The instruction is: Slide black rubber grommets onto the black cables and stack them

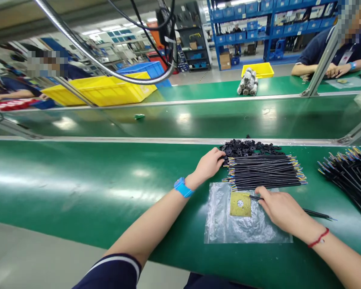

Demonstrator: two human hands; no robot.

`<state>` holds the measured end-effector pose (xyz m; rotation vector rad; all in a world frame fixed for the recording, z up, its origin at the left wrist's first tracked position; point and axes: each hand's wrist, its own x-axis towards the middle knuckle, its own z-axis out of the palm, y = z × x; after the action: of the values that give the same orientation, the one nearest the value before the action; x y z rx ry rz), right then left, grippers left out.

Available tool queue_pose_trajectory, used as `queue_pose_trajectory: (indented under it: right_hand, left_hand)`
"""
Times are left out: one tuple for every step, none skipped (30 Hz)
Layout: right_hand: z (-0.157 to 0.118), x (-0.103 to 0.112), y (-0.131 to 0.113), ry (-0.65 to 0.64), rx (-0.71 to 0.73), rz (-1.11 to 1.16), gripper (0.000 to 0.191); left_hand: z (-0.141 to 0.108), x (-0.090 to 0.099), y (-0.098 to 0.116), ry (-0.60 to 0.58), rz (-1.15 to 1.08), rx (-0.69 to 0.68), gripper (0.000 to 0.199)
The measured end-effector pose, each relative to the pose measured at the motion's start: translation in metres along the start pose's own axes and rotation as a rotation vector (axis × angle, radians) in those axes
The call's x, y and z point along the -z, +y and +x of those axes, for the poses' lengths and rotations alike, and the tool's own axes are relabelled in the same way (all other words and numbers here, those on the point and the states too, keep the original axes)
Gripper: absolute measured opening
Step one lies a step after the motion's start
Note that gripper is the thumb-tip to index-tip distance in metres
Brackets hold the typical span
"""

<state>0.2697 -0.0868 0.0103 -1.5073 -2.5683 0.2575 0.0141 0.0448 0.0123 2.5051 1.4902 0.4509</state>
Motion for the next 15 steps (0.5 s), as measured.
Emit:
queue_pose_trajectory:
  right_hand:
    - [0.000,0.000,-0.002,-0.006,0.000,-0.001,0.021]
    - [0.001,0.000,-0.004,-0.010,0.009,-0.005,0.020]
    - [0.003,0.000,-0.007,-0.014,0.025,-0.018,0.020]
    - [0.004,0.000,-0.009,-0.018,0.045,-0.041,0.019]
    - [0.005,-0.001,-0.011,-0.021,0.066,-0.077,0.020]
    - [0.005,-0.002,-0.013,-0.026,0.084,-0.122,0.020]
    - [0.005,-0.003,-0.015,-0.030,0.096,-0.170,0.021]
    - [0.005,-0.003,-0.016,-0.034,0.103,-0.214,0.021]
    - [0.005,-0.004,-0.017,-0.033,0.107,-0.244,0.021]
    - [0.005,-0.004,-0.017,-0.028,0.110,-0.258,0.022]
    - [0.005,-0.004,-0.016,-0.022,0.113,-0.257,0.023]
    - [0.005,-0.004,-0.015,-0.014,0.113,-0.244,0.025]
    - [0.005,-0.004,-0.013,-0.005,0.112,-0.223,0.027]
    - [0.005,-0.005,-0.010,0.003,0.113,-0.195,0.029]
    - [0.004,-0.005,-0.008,0.011,0.116,-0.167,0.030]
  left_hand:
    - [0.002,0.000,0.002,-0.016,0.064,-0.025,0.018]
    - [0.003,0.001,0.003,-0.029,0.118,-0.043,0.017]
    - [0.004,0.001,0.003,-0.037,0.163,-0.056,0.016]
    - [0.005,0.001,0.003,-0.042,0.197,-0.068,0.016]
    - [0.005,0.001,0.002,-0.048,0.221,-0.084,0.015]
    - [0.005,0.001,0.001,-0.057,0.236,-0.105,0.015]
    - [0.005,0.000,0.000,-0.066,0.241,-0.128,0.015]
    - [0.005,0.000,-0.002,-0.074,0.237,-0.148,0.015]
    - [0.005,0.000,-0.003,-0.083,0.227,-0.164,0.017]
    - [0.005,0.001,-0.004,-0.093,0.218,-0.175,0.018]
    - [0.005,0.001,-0.005,-0.104,0.212,-0.183,0.019]
    - [0.006,0.002,-0.006,-0.119,0.212,-0.190,0.020]
    - [0.006,0.004,-0.007,-0.134,0.217,-0.197,0.020]
    - [0.007,0.005,-0.008,-0.144,0.224,-0.202,0.020]
    - [0.008,0.006,-0.009,-0.146,0.227,-0.202,0.020]
